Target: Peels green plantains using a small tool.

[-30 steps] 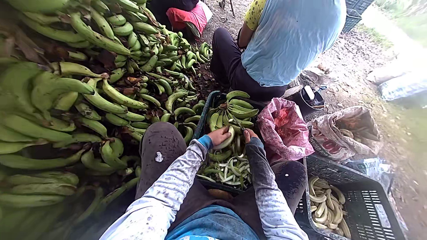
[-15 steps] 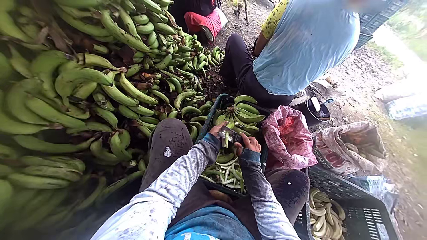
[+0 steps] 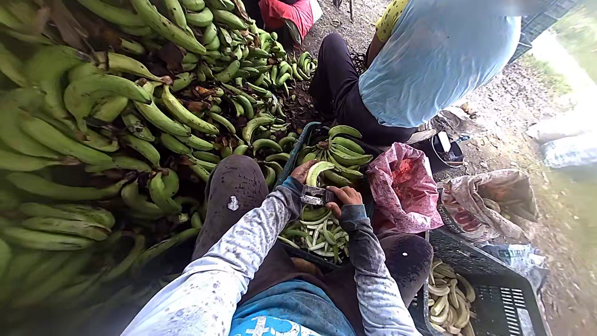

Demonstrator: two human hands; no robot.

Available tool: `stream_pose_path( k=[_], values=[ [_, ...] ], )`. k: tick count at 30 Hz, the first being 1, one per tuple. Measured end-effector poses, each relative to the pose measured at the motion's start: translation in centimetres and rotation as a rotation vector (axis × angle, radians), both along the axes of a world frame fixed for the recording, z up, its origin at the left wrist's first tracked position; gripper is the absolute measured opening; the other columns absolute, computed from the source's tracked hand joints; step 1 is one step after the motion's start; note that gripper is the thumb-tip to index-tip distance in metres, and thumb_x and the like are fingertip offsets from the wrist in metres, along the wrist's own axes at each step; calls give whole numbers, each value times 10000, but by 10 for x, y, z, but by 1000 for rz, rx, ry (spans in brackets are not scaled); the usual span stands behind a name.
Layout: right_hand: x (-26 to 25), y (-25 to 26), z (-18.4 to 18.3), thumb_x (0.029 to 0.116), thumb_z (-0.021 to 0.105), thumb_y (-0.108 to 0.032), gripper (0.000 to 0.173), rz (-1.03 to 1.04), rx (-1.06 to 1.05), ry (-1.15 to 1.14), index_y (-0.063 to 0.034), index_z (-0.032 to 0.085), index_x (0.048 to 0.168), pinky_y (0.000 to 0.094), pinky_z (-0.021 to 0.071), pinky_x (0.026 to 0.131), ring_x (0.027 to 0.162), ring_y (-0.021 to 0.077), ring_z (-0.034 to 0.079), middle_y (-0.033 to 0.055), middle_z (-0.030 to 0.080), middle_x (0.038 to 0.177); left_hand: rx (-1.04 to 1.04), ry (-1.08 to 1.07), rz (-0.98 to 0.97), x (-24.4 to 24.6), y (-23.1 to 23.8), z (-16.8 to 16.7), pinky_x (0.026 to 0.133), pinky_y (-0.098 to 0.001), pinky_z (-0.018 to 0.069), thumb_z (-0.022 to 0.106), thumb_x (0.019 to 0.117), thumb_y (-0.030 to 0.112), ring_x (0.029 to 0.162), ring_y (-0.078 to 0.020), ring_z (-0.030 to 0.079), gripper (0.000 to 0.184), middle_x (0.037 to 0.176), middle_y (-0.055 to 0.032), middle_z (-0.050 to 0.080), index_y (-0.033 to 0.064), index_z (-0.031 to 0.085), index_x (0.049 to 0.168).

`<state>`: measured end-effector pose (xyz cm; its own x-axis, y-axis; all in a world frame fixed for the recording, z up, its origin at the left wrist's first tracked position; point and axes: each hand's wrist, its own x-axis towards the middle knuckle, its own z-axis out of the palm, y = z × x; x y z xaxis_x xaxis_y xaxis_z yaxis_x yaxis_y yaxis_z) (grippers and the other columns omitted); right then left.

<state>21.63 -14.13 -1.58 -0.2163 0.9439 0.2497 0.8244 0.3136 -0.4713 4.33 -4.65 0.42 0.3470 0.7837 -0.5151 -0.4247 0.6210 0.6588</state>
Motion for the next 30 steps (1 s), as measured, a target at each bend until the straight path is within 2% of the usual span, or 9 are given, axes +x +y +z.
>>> stream_pose_path(
  k=[2,4,8,12,17,19,22,26,30],
  values=[
    [-3,1,3,942,660,-462,486,-87,-15,-37,-138,720,1300,650,460,952,1064,460,652,239,702,1125,71,-34,1,6,-6,-8,507,-176,491,322,1117,266,540,-36,561,328,691,9,597,82,573,1017],
    [-1,9,4,956,666,-431,490,-284,-80,-27,-154,676,1361,648,436,1008,1140,462,625,251,680,1199,165,-97,81,15,-23,-11,693,-213,520,348,1120,218,736,-40,590,297,873,-8,619,36,577,1170],
    [3,28,6,1033,573,-387,492,-634,-291,196,-136,571,1457,653,376,1086,1316,459,523,263,591,1379,55,-160,167,33,-34,-8,573,-220,522,416,1097,221,628,-65,605,256,780,-16,642,62,613,1065],
    [3,28,18,1092,490,-273,451,-677,-373,428,-17,527,1461,560,340,1174,1388,394,490,264,551,1445,194,-220,84,28,-29,-23,498,-206,509,373,1082,230,550,-59,595,308,711,-1,646,68,628,1021],
    [26,28,9,1104,395,-199,445,-589,-368,564,79,503,1433,499,350,1167,1348,372,516,319,550,1402,576,91,7,10,-21,-16,665,-173,526,449,1051,100,705,8,600,270,906,1,669,-46,601,1221],
    [21,19,8,1089,413,-263,484,-486,-301,538,73,525,1419,504,398,1130,1276,369,569,308,595,1344,696,256,-100,4,-17,-12,793,-208,529,567,1010,43,816,-6,616,238,990,-56,689,-80,617,1207],
    [20,17,0,1052,425,-345,555,-321,-286,471,73,551,1396,543,388,1144,1293,401,568,311,605,1339,771,395,-213,2,-20,-9,818,-238,521,652,963,22,823,-31,617,206,964,-92,697,-81,653,1142],
    [55,19,-82,1053,476,-399,507,-300,-245,318,29,690,1221,568,524,954,1047,370,694,257,721,1099,870,305,-170,-1,-28,-16,787,-186,528,643,909,13,803,20,623,215,924,-31,702,-72,658,1105],
    [55,-5,-18,1092,489,-360,489,-511,-741,329,36,590,1360,481,358,1161,1331,306,546,240,602,1379,749,209,-35,-7,-23,-20,769,-185,518,577,949,61,815,12,606,306,987,-10,675,-62,592,1229]
  ],
)
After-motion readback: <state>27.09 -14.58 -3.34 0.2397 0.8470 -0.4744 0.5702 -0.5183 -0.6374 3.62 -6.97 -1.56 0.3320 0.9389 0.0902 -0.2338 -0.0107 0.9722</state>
